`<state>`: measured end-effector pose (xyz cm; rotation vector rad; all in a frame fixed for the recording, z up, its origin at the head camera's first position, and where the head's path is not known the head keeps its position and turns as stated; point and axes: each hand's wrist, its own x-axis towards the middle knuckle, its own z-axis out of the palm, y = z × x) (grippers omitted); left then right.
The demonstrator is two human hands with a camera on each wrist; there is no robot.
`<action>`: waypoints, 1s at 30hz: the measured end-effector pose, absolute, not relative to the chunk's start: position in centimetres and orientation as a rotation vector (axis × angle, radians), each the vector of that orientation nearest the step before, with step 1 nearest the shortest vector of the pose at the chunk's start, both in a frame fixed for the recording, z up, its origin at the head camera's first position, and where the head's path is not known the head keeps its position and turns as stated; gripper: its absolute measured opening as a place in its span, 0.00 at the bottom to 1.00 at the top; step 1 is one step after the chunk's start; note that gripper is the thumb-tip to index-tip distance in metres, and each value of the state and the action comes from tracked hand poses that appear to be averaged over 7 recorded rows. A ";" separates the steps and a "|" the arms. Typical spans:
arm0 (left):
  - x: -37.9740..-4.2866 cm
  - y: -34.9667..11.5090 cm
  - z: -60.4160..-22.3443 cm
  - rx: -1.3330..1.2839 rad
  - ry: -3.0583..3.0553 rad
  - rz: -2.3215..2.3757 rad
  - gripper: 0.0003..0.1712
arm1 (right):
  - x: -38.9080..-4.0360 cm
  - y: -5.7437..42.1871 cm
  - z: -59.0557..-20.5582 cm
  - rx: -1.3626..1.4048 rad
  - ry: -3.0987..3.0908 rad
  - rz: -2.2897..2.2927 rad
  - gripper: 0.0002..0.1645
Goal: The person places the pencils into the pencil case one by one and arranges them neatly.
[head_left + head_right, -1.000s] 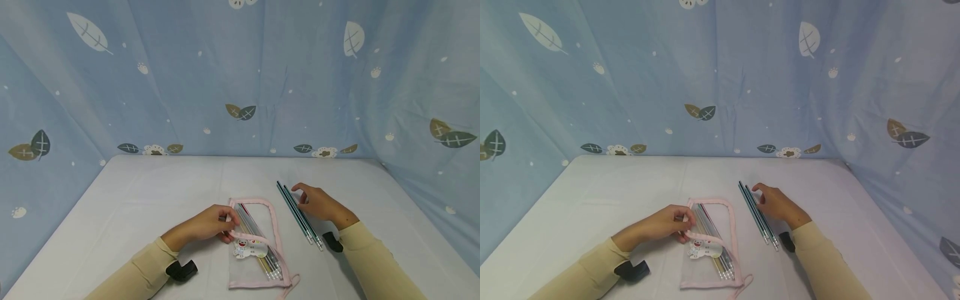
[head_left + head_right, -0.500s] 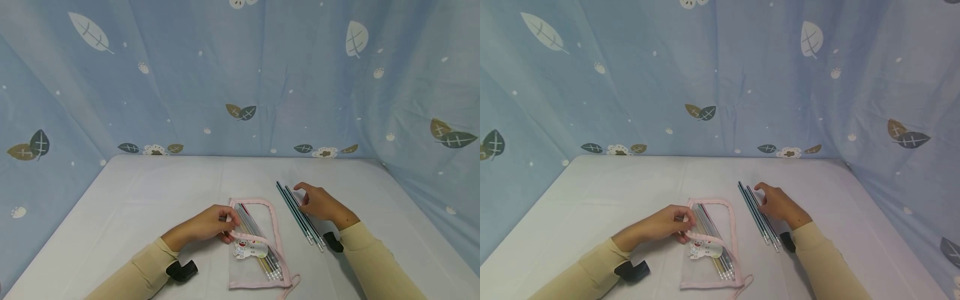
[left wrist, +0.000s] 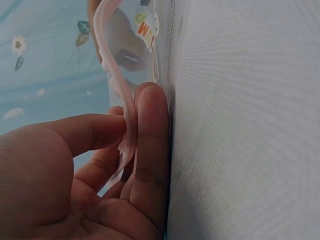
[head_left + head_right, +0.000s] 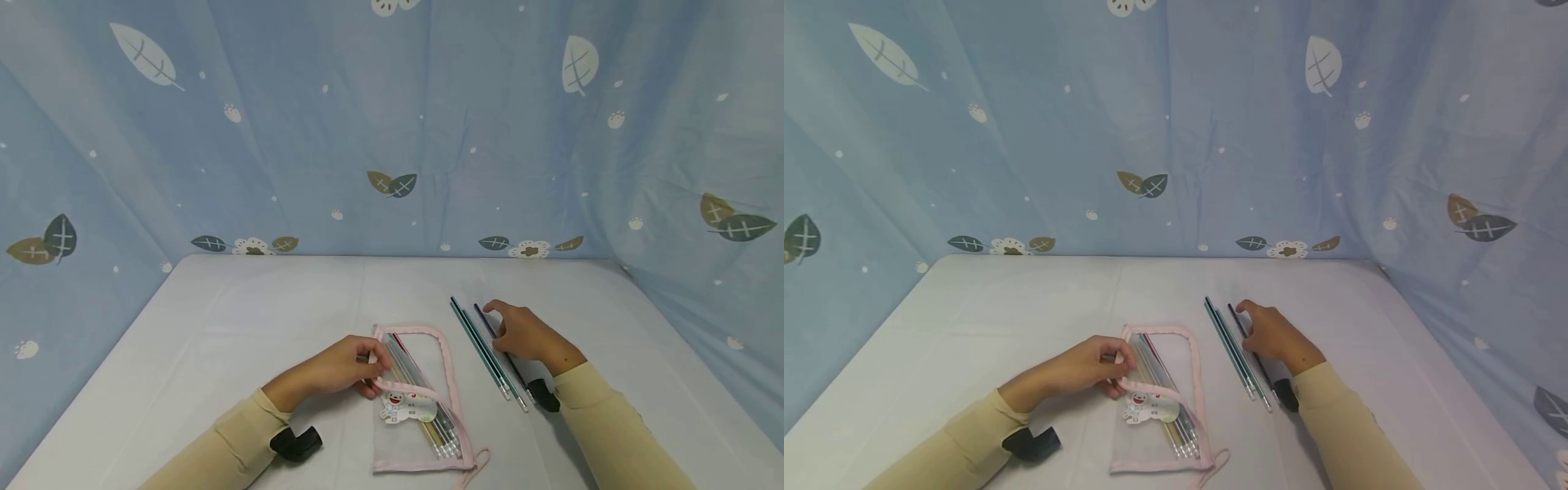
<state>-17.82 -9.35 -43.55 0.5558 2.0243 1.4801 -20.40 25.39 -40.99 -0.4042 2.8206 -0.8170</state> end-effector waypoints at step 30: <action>-17.5 -9.3 -43.7 0.573 2.047 1.483 0.07 | -20.2 24.7 -39.6 -0.424 2.855 -1.019 0.32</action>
